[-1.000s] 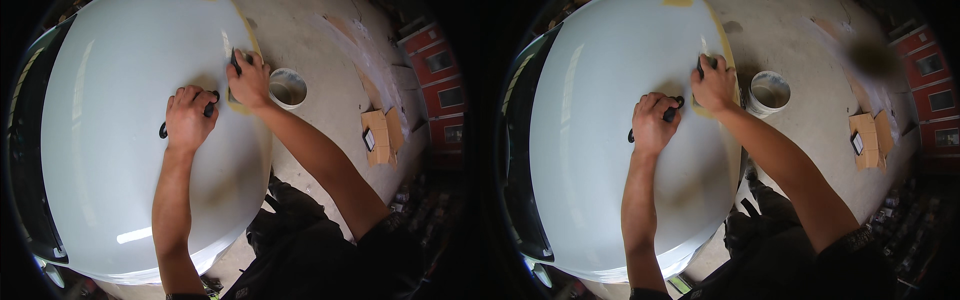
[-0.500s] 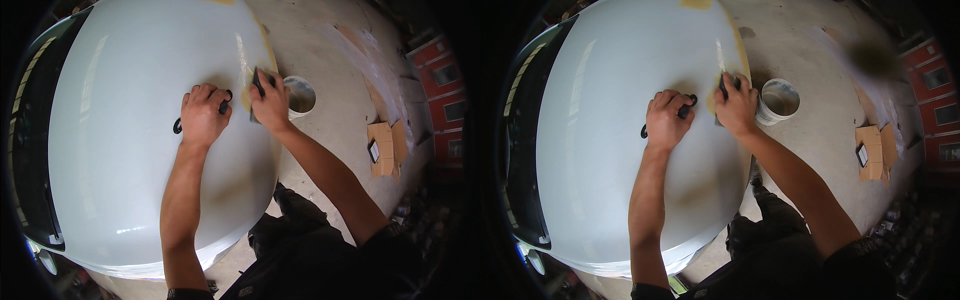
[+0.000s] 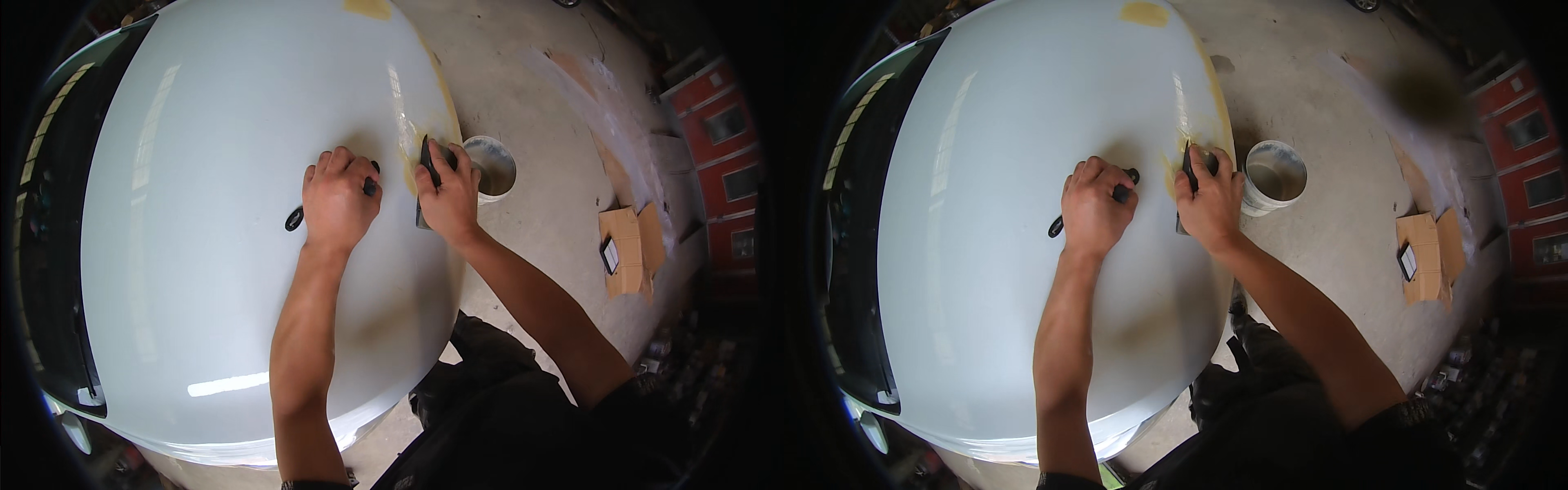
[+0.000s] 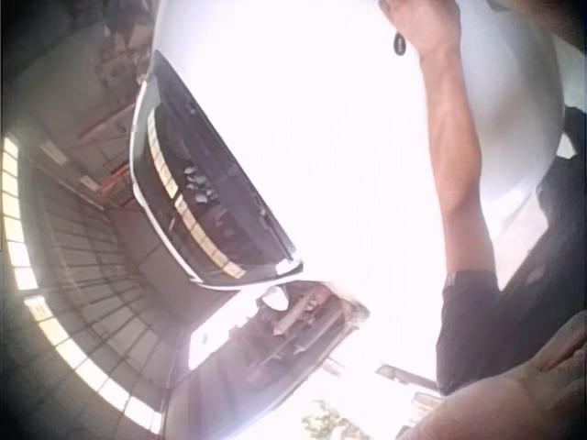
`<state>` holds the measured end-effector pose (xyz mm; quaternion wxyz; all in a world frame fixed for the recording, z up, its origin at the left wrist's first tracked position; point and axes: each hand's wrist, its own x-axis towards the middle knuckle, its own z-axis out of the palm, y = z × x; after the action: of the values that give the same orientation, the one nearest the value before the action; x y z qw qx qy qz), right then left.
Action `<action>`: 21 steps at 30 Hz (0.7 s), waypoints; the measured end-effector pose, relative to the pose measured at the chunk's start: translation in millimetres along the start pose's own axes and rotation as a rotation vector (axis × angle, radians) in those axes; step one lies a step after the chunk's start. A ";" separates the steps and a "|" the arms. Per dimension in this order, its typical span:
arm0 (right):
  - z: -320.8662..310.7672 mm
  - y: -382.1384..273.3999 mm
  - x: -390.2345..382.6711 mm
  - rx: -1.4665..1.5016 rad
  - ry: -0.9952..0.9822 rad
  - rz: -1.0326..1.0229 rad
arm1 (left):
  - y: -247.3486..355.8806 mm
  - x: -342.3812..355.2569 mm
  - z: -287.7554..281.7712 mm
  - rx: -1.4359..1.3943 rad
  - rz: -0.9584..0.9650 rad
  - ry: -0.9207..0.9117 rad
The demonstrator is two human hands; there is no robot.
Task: The person sands the hood of a white car using a sanding block and a cloth, repeatedly dipping the block into a bucket of water. The person wipes the surface and continues sanding different areas of the hood.
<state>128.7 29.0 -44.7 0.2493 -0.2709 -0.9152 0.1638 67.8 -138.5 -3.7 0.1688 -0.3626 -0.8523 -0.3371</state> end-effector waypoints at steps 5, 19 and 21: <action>17.5 -14.8 40.1 -0.023 0.029 0.018 | -0.1 1.1 4.0 0.021 0.025 0.051; 13.0 -18.9 32.4 0.006 -0.024 0.047 | 3.6 2.5 2.5 -0.002 0.003 0.038; 1.8 -21.8 28.1 0.022 -0.012 0.027 | 4.6 3.7 2.2 -0.006 -0.007 0.019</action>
<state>98.2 27.5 -26.5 0.2443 -0.2793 -0.9112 0.1788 68.5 -132.8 -1.2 0.1746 -0.3570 -0.8509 -0.3434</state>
